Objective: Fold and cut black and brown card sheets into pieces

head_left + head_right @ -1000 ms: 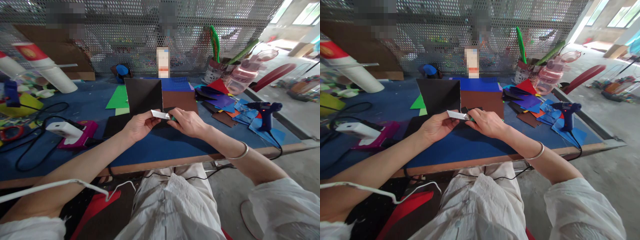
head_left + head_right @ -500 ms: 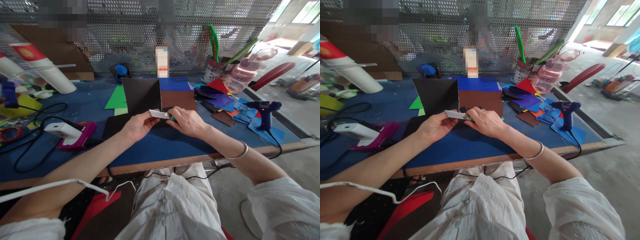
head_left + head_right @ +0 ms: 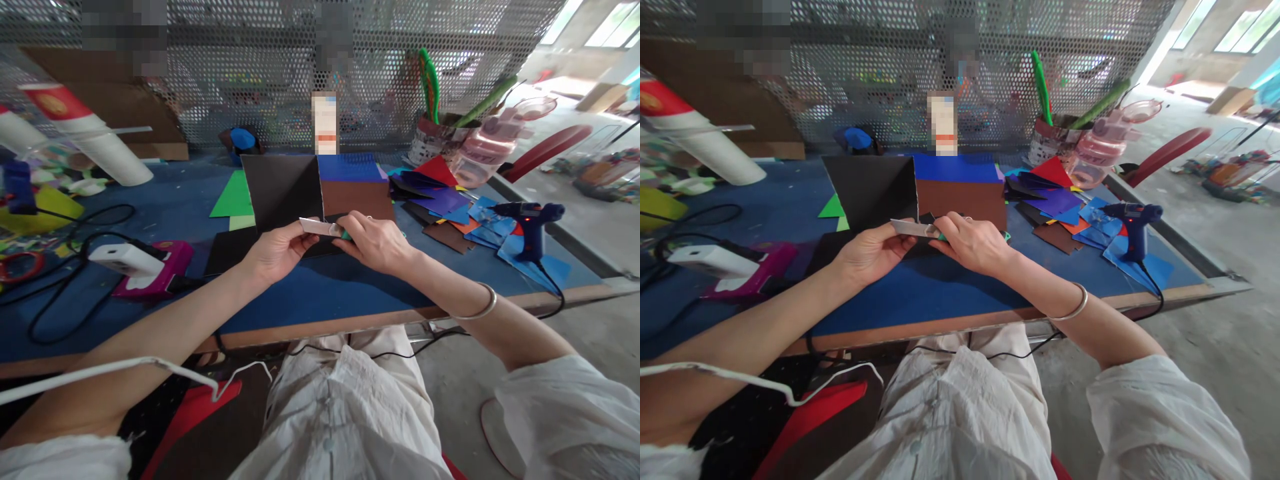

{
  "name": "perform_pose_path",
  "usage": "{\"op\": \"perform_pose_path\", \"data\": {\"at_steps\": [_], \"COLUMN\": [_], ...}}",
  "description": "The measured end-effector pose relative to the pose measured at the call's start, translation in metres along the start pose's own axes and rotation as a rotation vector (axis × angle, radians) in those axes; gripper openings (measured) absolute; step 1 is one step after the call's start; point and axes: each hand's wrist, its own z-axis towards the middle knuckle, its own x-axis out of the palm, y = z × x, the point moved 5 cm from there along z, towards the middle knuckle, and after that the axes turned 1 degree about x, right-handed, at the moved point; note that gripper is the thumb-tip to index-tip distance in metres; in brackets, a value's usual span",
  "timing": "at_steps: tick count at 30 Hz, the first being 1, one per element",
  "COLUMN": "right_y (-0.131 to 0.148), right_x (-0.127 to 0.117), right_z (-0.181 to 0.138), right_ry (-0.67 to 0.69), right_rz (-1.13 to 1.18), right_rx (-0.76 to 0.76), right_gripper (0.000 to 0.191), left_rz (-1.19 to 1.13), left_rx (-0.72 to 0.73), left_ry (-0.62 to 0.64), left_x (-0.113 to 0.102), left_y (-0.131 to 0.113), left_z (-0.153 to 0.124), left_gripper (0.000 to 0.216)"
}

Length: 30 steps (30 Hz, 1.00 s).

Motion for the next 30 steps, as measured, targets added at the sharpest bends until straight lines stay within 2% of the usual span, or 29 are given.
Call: {"op": "perform_pose_path", "data": {"at_steps": [11,14,18,21,25,28,30], "right_y": [-0.001,-0.002,-0.005,-0.006,-0.006,-0.013,-0.019], "right_x": [-0.001,-0.001,-0.007,-0.010,-0.012,-0.016,-0.018], "right_z": [0.000,-0.001,-0.003,-0.003,-0.001,0.003,0.005], "right_ry": [-0.010,-0.004,-0.045,-0.062,-0.082,-0.144,-0.193], "right_rz": [-0.001,0.094,0.359,0.505,0.559,0.662,0.812], "right_rx": [0.004,-0.035,-0.032,0.016,0.086,0.242,0.382], "right_gripper": [0.051,0.050,0.040,0.032,0.029,0.018,0.017], "left_rz": [0.007,0.023,0.033,0.026,0.010,0.035,0.071], "left_rx": [0.002,0.022,0.053,0.070,0.109,0.135,0.142], "left_ry": [0.005,0.021,0.033,0.019,-0.044,-0.058,-0.047], "left_x": [0.002,0.002,0.006,0.008,0.006,0.004,0.005], "left_y": [-0.002,-0.002,-0.002,-0.003,-0.005,-0.005,-0.003], "left_z": [-0.002,-0.002,-0.008,-0.013,-0.012,-0.010,-0.010], "left_gripper": [0.023,0.018,0.013,0.012,0.013,0.009,0.008]}}
